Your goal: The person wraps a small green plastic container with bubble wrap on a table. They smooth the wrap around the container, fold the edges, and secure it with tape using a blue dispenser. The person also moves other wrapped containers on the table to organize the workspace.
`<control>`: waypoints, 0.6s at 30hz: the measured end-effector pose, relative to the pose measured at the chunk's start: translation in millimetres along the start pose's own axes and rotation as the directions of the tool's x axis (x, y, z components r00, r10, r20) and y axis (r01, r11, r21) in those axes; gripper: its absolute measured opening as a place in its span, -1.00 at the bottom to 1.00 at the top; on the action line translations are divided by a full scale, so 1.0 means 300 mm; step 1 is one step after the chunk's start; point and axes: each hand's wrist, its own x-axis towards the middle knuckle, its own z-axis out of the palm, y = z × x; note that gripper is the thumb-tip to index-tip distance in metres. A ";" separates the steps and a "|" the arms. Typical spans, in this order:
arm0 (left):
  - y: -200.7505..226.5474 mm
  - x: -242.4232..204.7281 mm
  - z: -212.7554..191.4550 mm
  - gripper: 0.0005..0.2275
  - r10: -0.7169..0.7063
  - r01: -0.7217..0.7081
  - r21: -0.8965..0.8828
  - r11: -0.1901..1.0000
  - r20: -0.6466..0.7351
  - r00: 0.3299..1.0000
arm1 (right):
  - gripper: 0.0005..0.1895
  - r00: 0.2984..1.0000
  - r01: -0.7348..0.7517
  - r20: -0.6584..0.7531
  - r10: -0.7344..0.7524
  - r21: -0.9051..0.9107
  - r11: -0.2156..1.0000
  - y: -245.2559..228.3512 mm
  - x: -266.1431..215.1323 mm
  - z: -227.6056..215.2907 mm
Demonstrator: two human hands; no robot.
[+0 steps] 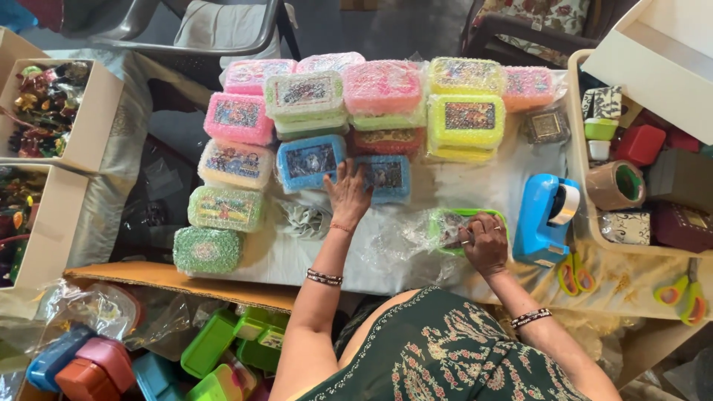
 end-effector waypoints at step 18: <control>0.089 0.130 0.072 -0.03 0.384 -0.400 0.075 0.913 0.170 0.908 | -0.79 1.000 -0.015 0.000 0.015 -0.012 1.000 0.013 -0.017 0.017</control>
